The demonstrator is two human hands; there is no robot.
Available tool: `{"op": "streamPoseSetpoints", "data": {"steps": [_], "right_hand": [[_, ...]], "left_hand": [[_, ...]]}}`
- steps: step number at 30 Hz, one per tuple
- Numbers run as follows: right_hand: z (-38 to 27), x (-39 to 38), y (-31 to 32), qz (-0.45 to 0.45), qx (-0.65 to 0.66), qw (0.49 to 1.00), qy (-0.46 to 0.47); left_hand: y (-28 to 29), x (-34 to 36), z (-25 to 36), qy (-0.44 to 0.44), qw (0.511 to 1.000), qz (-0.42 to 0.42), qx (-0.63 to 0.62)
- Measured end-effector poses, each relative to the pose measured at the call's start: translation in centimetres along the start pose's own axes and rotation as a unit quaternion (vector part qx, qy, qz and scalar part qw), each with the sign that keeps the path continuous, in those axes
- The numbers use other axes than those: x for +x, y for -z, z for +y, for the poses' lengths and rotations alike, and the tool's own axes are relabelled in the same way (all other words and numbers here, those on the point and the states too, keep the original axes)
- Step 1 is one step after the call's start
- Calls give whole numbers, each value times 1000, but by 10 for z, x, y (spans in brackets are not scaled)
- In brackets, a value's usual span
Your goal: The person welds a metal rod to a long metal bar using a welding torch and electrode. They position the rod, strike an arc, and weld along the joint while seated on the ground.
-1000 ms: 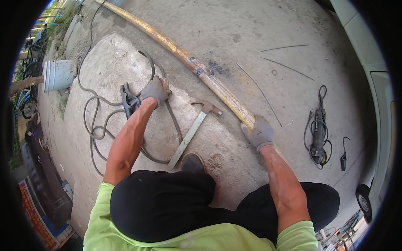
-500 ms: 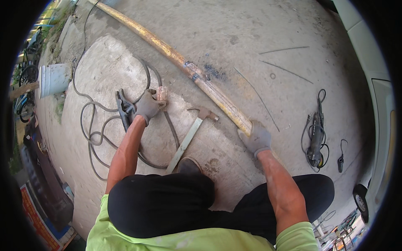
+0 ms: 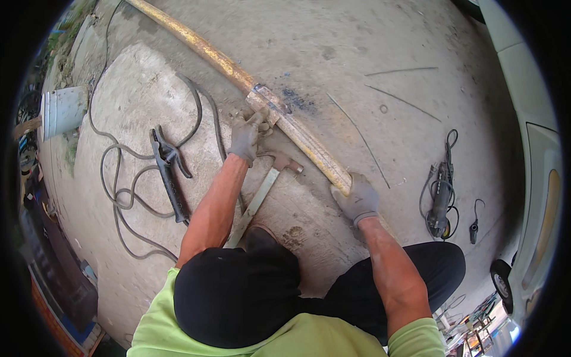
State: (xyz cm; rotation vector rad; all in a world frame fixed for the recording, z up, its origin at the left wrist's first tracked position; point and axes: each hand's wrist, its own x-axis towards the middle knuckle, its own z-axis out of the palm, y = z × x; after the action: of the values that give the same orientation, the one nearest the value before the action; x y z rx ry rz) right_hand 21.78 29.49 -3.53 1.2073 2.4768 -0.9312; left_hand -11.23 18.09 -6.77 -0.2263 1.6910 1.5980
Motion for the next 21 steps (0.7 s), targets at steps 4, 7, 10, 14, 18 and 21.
{"op": "streamPoseSetpoints", "data": {"steps": [4,7,10,14,18,21], "right_hand": [[1,-1,-1,25,-7,999,24],[4,0,-4,23,-14,999,21],[2,0,-3,19,-9,1000,12],[3,-1,-4,17,-11,1000,7],[4,0,-5,34,-16,999,20],[2,0,-3,25,-18,999,15]], "left_hand": [[0,4,-1,-14,1000,4,-5],[0,3,3,17,1000,-13,15],[0,4,6,38,999,-27,15],[3,9,5,57,997,-46,3],[7,6,-7,49,996,-43,-55],[6,5,-12,63,994,-31,-81]]}}
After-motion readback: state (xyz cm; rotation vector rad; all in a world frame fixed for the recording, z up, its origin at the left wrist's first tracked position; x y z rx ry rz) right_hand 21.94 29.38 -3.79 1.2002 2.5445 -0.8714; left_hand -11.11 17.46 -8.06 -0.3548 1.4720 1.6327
